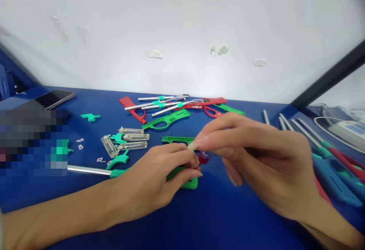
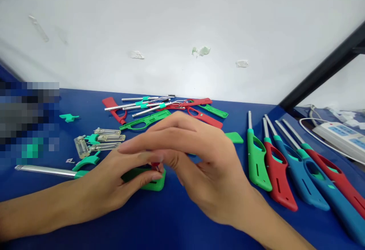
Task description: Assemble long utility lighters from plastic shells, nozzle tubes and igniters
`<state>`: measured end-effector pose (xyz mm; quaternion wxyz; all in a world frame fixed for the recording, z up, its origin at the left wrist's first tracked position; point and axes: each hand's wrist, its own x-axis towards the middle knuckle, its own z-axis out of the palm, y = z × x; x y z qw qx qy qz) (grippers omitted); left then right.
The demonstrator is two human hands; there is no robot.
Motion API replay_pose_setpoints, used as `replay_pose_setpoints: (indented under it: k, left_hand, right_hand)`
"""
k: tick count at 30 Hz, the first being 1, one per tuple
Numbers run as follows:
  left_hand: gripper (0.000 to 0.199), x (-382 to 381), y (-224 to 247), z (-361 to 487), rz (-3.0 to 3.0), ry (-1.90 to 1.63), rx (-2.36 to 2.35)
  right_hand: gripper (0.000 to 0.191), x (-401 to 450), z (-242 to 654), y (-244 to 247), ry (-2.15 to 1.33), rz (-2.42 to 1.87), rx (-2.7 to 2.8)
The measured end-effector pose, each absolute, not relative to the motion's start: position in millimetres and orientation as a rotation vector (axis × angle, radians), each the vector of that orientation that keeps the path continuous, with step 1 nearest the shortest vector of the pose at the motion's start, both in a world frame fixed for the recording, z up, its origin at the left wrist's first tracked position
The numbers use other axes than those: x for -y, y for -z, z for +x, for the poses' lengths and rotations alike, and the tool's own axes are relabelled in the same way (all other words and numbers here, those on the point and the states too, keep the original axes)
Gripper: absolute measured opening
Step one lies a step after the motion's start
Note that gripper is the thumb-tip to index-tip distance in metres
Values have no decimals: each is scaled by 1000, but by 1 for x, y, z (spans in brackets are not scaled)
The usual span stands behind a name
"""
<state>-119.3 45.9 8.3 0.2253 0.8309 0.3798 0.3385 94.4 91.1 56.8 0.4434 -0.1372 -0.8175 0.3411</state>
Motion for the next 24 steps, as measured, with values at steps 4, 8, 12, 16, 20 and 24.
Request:
replay_pose_setpoints:
  k: [4, 8, 12, 16, 20, 24]
  left_hand:
    - [7, -46, -10, -120, 2297, -909, -1081]
    - [10, -45, -12, -121, 2267, -892, -1059]
    - [11, -45, -11, -121, 2265, -883, -1053]
    - [11, -45, -11, -120, 2293, -922, -1096]
    - [11, -45, -13, -120, 2303, -924, -1052]
    - [12, -45, -12, -121, 2274, -911, -1082]
  right_hand:
    - [7, -93, 87, -55, -679, -428, 1996]
    - [11, -93, 90, -56, -822, -401, 2048]
    - [33, -92, 94, -57, -1024, -357, 2063]
    - [13, -92, 90, -56, -836, -428, 1980]
    - [4, -89, 89, -56, -582, -444, 2069]
    - [32, -86, 94, -59, -820, -438, 2117]
